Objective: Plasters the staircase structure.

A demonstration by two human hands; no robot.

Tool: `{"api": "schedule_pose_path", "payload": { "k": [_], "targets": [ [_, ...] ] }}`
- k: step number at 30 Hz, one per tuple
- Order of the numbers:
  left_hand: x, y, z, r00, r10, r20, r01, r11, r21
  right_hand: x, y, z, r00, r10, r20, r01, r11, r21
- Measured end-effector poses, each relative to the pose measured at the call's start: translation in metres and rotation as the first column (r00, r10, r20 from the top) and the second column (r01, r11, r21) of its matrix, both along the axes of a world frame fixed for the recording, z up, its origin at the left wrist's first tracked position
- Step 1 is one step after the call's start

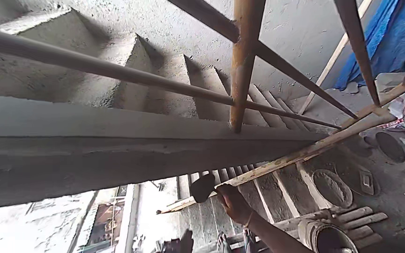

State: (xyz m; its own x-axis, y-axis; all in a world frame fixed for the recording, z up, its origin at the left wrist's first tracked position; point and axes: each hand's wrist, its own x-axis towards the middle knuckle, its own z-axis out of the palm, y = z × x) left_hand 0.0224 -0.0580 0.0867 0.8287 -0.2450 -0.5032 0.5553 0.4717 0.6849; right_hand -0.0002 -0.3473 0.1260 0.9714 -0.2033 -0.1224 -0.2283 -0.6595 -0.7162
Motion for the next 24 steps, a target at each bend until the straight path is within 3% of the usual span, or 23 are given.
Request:
{"api": "schedule_pose_path", "payload": {
  "k": [3, 6, 7, 9, 11, 15, 19, 24],
  "targets": [
    [0.013, -0.025, 0.009, 1.000, 0.000, 0.027, 0.002, 0.999, -0.043, -0.049, 0.009, 0.003, 0.983, -0.127, -0.133, 0.156, 0.959, 0.236],
    [0.030, -0.046, 0.023, 0.997, 0.080, -0.020, -0.082, 0.986, -0.147, -0.091, 0.010, 0.016, 0.985, -0.074, -0.158, 0.153, 0.798, 0.583],
    [0.036, -0.050, 0.024, 0.997, 0.075, -0.024, -0.079, 0.979, -0.186, -0.102, 0.008, 0.018, 0.984, -0.044, -0.174, 0.143, 0.779, 0.611],
    [0.045, -0.062, 0.024, 1.000, 0.027, 0.007, -0.025, 0.968, -0.249, -0.117, 0.001, 0.018, 0.966, -0.023, -0.256, 0.117, 0.926, 0.360],
    [0.051, -0.078, 0.025, 0.999, -0.014, 0.031, 0.022, 0.957, -0.290, -0.121, -0.004, 0.024, 0.918, 0.004, -0.396, 0.043, 0.993, 0.108],
    [0.046, -0.096, 0.032, 0.997, -0.078, 0.018, 0.080, 0.963, -0.257, -0.116, -0.004, 0.050, 0.854, 0.118, -0.507, -0.154, 0.988, -0.031],
    [0.038, -0.105, 0.033, 0.978, -0.188, 0.090, 0.203, 0.957, -0.208, -0.107, -0.010, 0.058, 0.835, 0.095, -0.541, -0.189, 0.974, -0.122],
    [0.027, -0.107, 0.028, 0.949, -0.286, 0.129, 0.303, 0.942, -0.145, -0.106, -0.010, 0.054, 0.882, 0.073, -0.466, -0.230, 0.929, -0.290]
  ]
}}
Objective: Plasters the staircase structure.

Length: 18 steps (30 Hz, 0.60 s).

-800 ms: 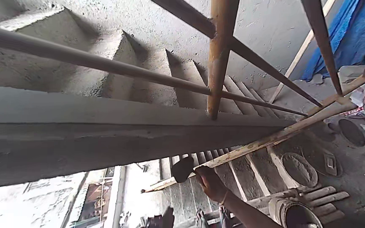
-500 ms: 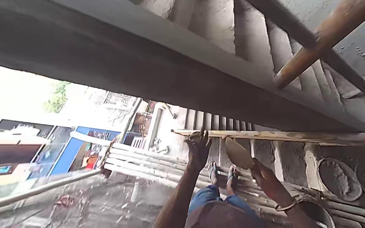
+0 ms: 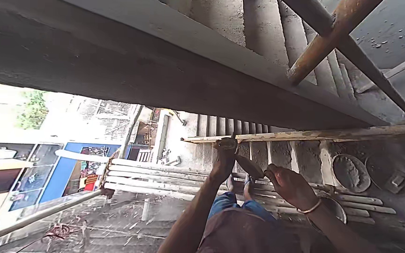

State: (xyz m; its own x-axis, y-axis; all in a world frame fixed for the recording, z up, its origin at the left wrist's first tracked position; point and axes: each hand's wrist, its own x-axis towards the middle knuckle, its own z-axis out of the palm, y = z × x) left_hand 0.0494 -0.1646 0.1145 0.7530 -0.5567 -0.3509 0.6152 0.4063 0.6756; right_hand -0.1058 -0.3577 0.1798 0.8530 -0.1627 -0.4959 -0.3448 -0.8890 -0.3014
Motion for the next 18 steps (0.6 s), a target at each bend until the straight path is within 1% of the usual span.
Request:
{"api": "schedule_pose_path", "payload": {
  "k": [2, 4, 7, 9, 11, 12, 14, 15, 16, 17, 18],
  "targets": [
    [-0.001, -0.003, 0.002, 1.000, -0.006, -0.017, 0.007, 1.000, 0.030, -0.001, 0.000, -0.002, 0.998, 0.034, 0.045, -0.032, 0.998, -0.053],
    [-0.001, -0.003, 0.002, 0.999, -0.044, -0.026, 0.045, 0.998, 0.035, -0.002, 0.000, -0.005, 0.994, 0.063, 0.088, -0.056, 0.996, -0.073],
    [0.000, -0.004, 0.004, 0.997, -0.060, -0.046, 0.063, 0.996, 0.059, -0.003, -0.001, -0.004, 0.993, 0.097, 0.064, -0.094, 0.995, -0.044],
    [0.002, -0.008, 0.009, 0.996, -0.031, -0.089, 0.041, 0.993, 0.109, -0.001, -0.003, -0.001, 0.995, 0.099, -0.002, -0.099, 0.994, 0.046],
    [0.004, -0.013, 0.010, 0.990, 0.030, -0.135, -0.010, 0.989, 0.147, -0.003, -0.006, -0.005, 0.995, 0.093, -0.020, -0.087, 0.973, 0.214],
    [0.005, -0.014, 0.010, 0.987, 0.062, -0.149, -0.037, 0.985, 0.166, -0.006, -0.008, -0.008, 0.997, 0.072, 0.011, -0.071, 0.943, 0.324],
    [0.007, -0.015, 0.014, 0.982, 0.136, -0.133, -0.103, 0.968, 0.230, -0.012, -0.011, -0.006, 0.996, -0.053, 0.075, 0.003, 0.831, 0.556],
    [0.010, -0.016, 0.016, 0.980, 0.171, -0.098, -0.140, 0.953, 0.269, -0.015, -0.015, 0.000, 0.984, -0.142, 0.103, 0.046, 0.775, 0.630],
    [0.012, -0.016, 0.014, 0.982, 0.182, -0.047, -0.160, 0.943, 0.290, -0.018, -0.022, 0.009, 0.959, -0.243, 0.145, 0.085, 0.736, 0.671],
    [0.015, -0.014, 0.011, 0.984, 0.178, -0.020, -0.165, 0.942, 0.291, -0.020, -0.032, 0.021, 0.924, -0.334, 0.189, 0.121, 0.721, 0.682],
    [0.016, -0.009, 0.006, 0.986, 0.166, -0.018, -0.154, 0.949, 0.273, -0.021, -0.042, 0.034, 0.880, -0.405, 0.249, 0.155, 0.739, 0.655]
  ]
}}
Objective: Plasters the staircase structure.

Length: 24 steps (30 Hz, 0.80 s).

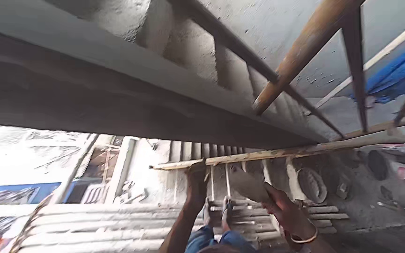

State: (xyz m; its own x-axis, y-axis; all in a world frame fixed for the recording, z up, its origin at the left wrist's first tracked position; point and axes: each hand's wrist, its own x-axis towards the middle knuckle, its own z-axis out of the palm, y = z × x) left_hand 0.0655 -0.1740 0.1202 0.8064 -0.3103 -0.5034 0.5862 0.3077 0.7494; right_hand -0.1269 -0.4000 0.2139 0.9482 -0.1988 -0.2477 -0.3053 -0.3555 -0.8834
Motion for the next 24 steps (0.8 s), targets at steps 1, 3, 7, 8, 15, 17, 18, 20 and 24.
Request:
{"api": "schedule_pose_path", "payload": {
  "k": [1, 3, 7, 8, 15, 17, 18, 20, 24],
  "targets": [
    [0.000, 0.006, -0.005, 1.000, -0.011, -0.016, 0.010, 1.000, -0.024, 0.001, -0.011, 0.013, 0.995, -0.088, 0.044, 0.092, 0.991, -0.099],
    [0.001, 0.021, -0.016, 0.998, 0.003, -0.066, -0.006, 0.999, -0.041, 0.010, -0.032, 0.036, 0.970, -0.212, 0.116, 0.241, 0.889, -0.391],
    [-0.011, 0.048, -0.041, 0.994, 0.046, -0.100, -0.050, 0.998, -0.040, 0.042, -0.067, 0.053, 0.945, -0.193, 0.263, 0.326, 0.565, -0.758],
    [-0.015, 0.053, -0.045, 0.992, 0.059, -0.115, -0.063, 0.997, -0.032, 0.049, -0.071, 0.055, 0.948, -0.191, 0.256, 0.319, 0.548, -0.773],
    [-0.034, 0.079, -0.056, 0.981, 0.095, -0.170, -0.102, 0.994, -0.031, 0.075, -0.072, 0.061, 0.964, -0.250, 0.090, 0.201, 0.467, -0.861],
    [-0.035, 0.083, -0.058, 0.977, 0.115, -0.180, -0.122, 0.992, -0.031, 0.077, -0.069, 0.060, 0.963, -0.254, 0.089, 0.192, 0.417, -0.888],
    [-0.033, 0.083, -0.055, 0.974, 0.117, -0.194, -0.125, 0.992, -0.027, 0.078, -0.067, 0.060, 0.963, -0.253, 0.091, 0.190, 0.402, -0.896],
    [-0.028, 0.084, -0.042, 0.976, 0.068, -0.205, -0.077, 0.996, -0.038, 0.079, -0.062, 0.066, 0.962, -0.267, 0.049, 0.163, 0.425, -0.891],
    [-0.026, 0.091, -0.061, 0.984, 0.073, -0.164, -0.082, 0.996, -0.044, 0.072, -0.065, 0.059, 0.946, -0.324, 0.003, 0.132, 0.376, -0.917]
  ]
}}
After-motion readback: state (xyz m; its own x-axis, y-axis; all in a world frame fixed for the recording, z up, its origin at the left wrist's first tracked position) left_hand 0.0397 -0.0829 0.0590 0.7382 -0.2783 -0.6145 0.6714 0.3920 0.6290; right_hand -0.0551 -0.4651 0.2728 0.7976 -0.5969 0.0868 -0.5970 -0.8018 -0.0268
